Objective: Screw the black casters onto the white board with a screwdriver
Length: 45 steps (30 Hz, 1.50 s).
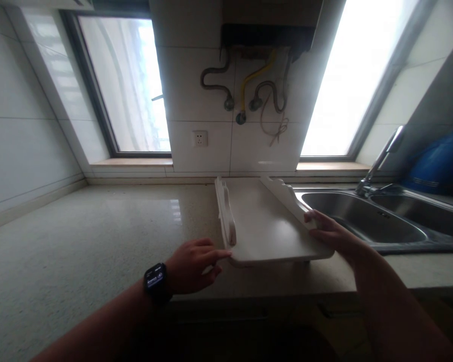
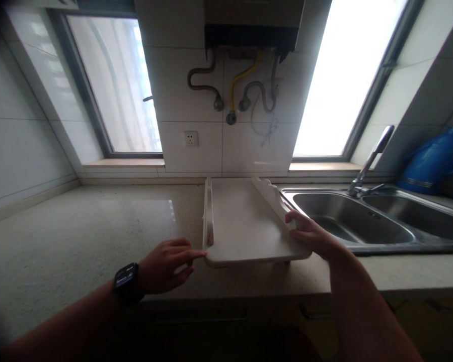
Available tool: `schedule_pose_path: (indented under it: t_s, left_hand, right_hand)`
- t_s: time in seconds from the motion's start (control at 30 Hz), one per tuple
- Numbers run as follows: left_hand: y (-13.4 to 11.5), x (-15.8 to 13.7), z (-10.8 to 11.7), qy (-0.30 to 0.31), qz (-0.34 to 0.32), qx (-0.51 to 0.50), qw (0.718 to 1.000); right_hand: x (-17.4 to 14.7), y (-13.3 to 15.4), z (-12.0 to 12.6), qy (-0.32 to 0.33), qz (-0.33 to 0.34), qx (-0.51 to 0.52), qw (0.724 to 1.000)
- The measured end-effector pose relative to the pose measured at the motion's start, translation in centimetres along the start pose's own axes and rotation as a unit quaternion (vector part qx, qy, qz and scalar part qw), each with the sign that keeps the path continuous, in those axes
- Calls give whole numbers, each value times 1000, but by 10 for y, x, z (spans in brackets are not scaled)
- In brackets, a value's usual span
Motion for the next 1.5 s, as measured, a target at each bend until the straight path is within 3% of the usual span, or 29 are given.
schedule_pose_path:
  t_s: [0.07, 0.17, 0.37, 0.57, 0.77, 0.93, 1.03, 1.2, 1.27, 1.37, 1.5]
  left_hand:
    - [25, -5, 9, -50, 70, -29, 996]
    - [71, -20, 26, -137, 209, -44, 967]
    - [139, -54, 40, -175, 284, -16, 943]
    - [182, -93, 45, -194, 349, 2, 917]
    - [209, -117, 44, -197, 389, 32, 899]
    - [226, -137, 33, -196, 424, 63, 882]
    - [232, -142, 26, -189, 433, 71, 879]
    - [237, -144, 22, -182, 435, 76, 878]
    - [237, -144, 23, -184, 436, 77, 878]
    - [237, -146, 25, -194, 436, 76, 876]
    - [235, -146, 31, -222, 434, 75, 870]
  right_hand:
    - [3, 0, 2, 9, -10, 15, 1000]
    - [9, 0, 2, 22, -12, 29, 999]
    - [31, -2, -4, 72, -11, 43, 996]
    - [69, 4, -3, 94, -34, 35, 994]
    - [117, 16, -9, 71, -28, -77, 994]
    - [141, 45, -19, -62, 23, -227, 972]
    - [145, 71, -50, -123, 57, -285, 949]
    - [140, 104, -151, -28, 99, -352, 930]
    - [134, 111, -180, -16, 110, -392, 913]
    - [129, 114, -191, -21, 117, -436, 892]
    - [133, 113, -174, -5, 131, -458, 879]
Point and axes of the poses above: each hand's wrist, its own x-axis towards the middle knuckle, its own z-axis out of the back of the hand, y = z × x, the point moved 5 cm from there along x, towards the middle knuckle, and after that the axes turned 9 degrees about y, right-handed, at the moved point
